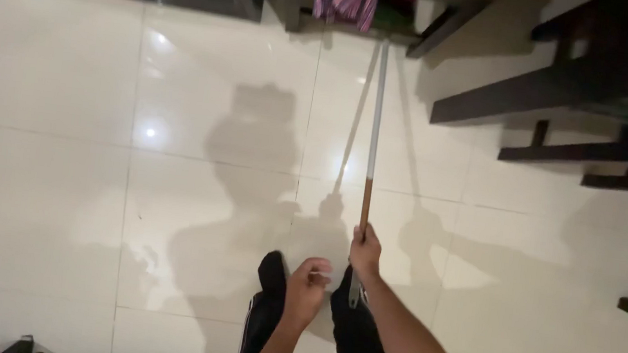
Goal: Sweeping the tiled floor with a broom.
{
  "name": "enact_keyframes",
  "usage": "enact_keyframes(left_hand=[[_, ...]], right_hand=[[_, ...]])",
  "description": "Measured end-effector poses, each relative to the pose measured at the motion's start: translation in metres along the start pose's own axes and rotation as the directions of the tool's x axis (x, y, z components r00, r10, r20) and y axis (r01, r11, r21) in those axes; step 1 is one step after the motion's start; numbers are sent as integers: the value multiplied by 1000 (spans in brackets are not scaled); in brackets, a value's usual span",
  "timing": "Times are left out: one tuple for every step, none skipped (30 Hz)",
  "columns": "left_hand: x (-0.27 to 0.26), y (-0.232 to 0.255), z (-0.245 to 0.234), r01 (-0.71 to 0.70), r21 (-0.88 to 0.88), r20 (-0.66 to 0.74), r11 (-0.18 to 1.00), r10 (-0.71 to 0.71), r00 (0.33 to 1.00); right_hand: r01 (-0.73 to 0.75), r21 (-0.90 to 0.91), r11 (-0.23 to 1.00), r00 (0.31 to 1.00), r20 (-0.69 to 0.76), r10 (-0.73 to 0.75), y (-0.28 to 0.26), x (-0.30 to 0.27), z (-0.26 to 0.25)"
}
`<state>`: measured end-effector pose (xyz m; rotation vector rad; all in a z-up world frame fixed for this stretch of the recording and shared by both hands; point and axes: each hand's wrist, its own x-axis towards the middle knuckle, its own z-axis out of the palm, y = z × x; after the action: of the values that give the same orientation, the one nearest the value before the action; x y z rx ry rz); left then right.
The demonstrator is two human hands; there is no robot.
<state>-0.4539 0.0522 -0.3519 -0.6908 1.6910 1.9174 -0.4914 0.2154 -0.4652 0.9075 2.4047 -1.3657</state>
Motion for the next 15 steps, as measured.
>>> enact_keyframes(left_hand=[[8,2,2,12,-2,-5,1000,-12,1000],[14,5,5,61,29,-25,998,-60,998],[25,10,8,104,60,-43,993,-102,994],[41,-7,7,110,58,-44,992,-107,993],[51,-24,5,18,36,-35,999,-17,999],[62,-41,4,-73,13,-28,997,73,997],[65,-37,5,-53,16,-24,998,54,998],[68,-33,6,-5,40,-33,999,7,999],[80,-27,8,26,64,-43,998,-23,999],[84,-30,6,27,67,-39,997,-25,999],[88,-32,5,81,78,-33,994,-78,996],[92,-33,4,133,89,-28,987,-131,991],[97,-48,0,135,90,-25,987,-133,991],[101,-62,-3,104,152,-20,983,-102,995],[106,-74,-5,70,212,-13,975,-69,998]], right_hand=[[-9,-6,1000,1000,8,9,-7,11,6],[-147,49,988,987,68,144,-15,22,11],[-281,98,955,955,131,268,-25,37,16],[-286,94,954,953,133,272,-20,57,28],[-252,105,962,964,111,241,-11,71,38],[-218,116,969,974,88,209,-3,85,47],[-237,111,965,970,89,228,-6,95,51],[-226,142,964,972,98,213,-10,104,54],[-198,181,963,978,104,181,-19,122,60],[-201,183,962,978,102,185,-24,133,65],[-210,185,960,976,98,195,-31,145,69],[-219,187,958,974,95,205,-39,156,73],[-221,187,957,974,91,207,-21,173,83],[-70,141,988,998,4,70,-4,190,92],[82,81,993,994,-76,-76,12,209,99]])
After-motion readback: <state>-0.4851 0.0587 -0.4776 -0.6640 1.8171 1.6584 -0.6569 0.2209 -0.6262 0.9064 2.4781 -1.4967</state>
